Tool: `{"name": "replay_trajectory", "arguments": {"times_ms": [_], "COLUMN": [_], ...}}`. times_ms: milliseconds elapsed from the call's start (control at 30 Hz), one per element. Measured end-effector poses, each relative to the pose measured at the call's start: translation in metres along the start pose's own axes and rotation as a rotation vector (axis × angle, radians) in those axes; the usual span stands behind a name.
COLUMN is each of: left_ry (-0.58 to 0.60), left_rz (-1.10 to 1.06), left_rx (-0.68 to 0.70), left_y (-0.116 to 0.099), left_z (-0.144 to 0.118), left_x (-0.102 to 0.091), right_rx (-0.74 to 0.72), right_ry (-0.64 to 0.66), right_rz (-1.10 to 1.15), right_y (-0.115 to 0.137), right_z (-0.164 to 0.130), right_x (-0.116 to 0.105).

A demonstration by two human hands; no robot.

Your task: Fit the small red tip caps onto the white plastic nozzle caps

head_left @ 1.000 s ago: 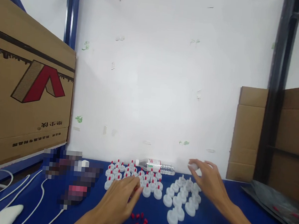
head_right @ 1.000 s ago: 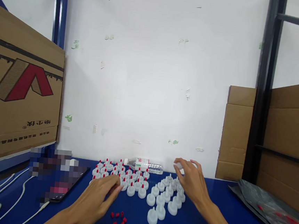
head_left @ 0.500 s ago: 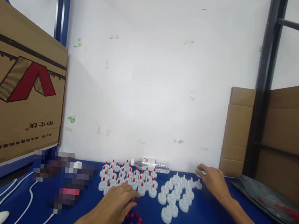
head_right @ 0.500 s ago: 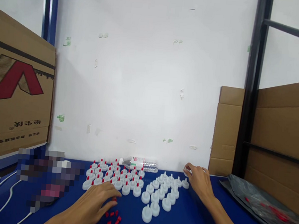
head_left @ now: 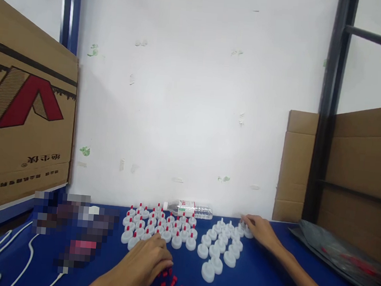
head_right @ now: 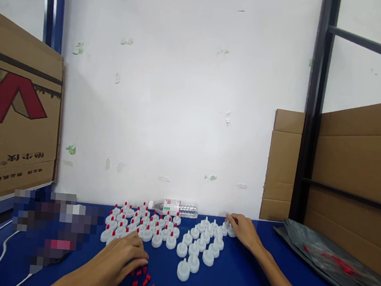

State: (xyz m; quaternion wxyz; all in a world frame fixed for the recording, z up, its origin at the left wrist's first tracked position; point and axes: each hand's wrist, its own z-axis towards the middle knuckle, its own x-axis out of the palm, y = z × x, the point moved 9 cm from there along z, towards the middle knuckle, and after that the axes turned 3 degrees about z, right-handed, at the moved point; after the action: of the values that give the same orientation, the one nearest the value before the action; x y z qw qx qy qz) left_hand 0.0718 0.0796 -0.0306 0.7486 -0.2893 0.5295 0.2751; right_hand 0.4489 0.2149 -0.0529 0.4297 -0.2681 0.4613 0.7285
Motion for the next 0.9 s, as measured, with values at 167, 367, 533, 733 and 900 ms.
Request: {"name": "replay_trajectory", "arguments": {"times_ms": [167,367,533,733,900], "left_ry": [-0.078,-0.114,-0.113,-0.132,-0.159], "left_rz": [0.003,0.002,0.038,0.041,0.048], "left_rx": [-0.074,-0.132,-0.184,-0.179,-0.174], "left_y": [0.006,0.011,0.014,0.012,0.011], "left_z": [-0.001,-0.001,-0.002,-0.002,-0.002], "left_x": [-0.009,-0.013,-0.015,-0.017,-0.02], "right_rx": [0.022,-0.086,-0.373,-0.6,-0.606], "right_ry": [-0.015,-0.173,-0.137,0.151,0.262], "right_rz": [-0.007,-0.105,-0.066,0.021,0.019], "right_y": [0.004,0.047,0.15,0.246,0.249], "right_z": [-0.003,-0.011,-0.038,-0.096,-0.111], "right_x": [-0.003,-0.032,-0.03,0.008,0.032]}}
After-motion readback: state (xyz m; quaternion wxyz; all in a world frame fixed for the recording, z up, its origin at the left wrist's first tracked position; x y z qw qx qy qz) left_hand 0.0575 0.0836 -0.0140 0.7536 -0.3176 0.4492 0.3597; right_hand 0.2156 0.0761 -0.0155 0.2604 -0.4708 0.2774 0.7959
